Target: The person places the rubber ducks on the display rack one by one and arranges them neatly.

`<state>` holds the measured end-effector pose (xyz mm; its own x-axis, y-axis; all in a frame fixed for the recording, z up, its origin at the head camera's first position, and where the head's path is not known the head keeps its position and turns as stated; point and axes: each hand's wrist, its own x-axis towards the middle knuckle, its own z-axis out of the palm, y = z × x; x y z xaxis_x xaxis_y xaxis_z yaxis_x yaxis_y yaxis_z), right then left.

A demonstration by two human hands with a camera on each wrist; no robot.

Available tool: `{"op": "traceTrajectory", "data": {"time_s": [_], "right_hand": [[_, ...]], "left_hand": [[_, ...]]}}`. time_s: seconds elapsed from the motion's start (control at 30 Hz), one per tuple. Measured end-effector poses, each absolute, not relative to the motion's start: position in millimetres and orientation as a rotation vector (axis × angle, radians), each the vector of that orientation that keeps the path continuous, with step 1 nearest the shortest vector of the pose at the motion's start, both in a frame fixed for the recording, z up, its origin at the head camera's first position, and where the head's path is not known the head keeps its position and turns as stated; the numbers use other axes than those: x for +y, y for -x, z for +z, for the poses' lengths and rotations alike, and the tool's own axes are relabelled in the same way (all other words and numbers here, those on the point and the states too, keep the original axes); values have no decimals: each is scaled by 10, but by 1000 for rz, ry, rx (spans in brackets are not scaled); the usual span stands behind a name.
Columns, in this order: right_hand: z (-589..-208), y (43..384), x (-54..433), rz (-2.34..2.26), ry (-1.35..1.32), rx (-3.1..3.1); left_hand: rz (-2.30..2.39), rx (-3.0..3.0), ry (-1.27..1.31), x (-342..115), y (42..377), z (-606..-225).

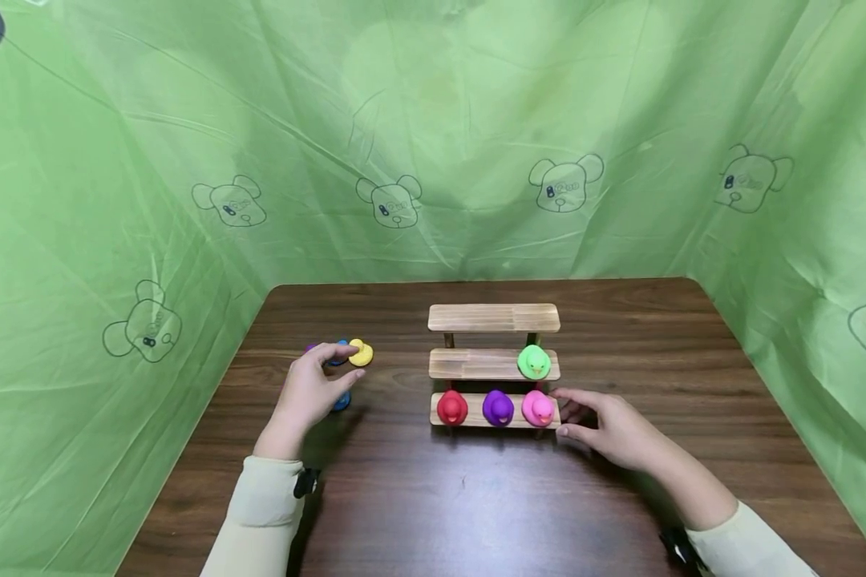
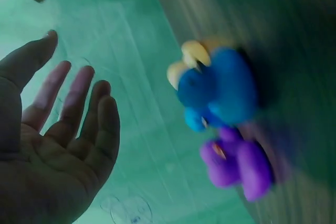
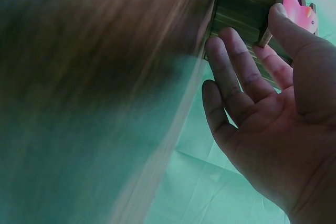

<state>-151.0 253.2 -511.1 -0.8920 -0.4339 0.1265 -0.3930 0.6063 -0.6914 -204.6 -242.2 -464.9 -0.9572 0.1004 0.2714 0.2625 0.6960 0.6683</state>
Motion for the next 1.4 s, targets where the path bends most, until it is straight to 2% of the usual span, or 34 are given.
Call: {"op": "traceTrajectory", "data": {"time_s": [0.33,0.8,1.4], "right_hand": [[-5102,1497,2532,-1181,709,2759],[-5091,1497,2534,-1196,715,2749],[-5130,1519,2538,-1188,711,2751]], "left_hand": [[-874,-2882,114,-2748,2019,-4824],[-902,-2893,154,-2866,2023,-5033],[-903,-2934,120,-2875,2033,-5067]]}}
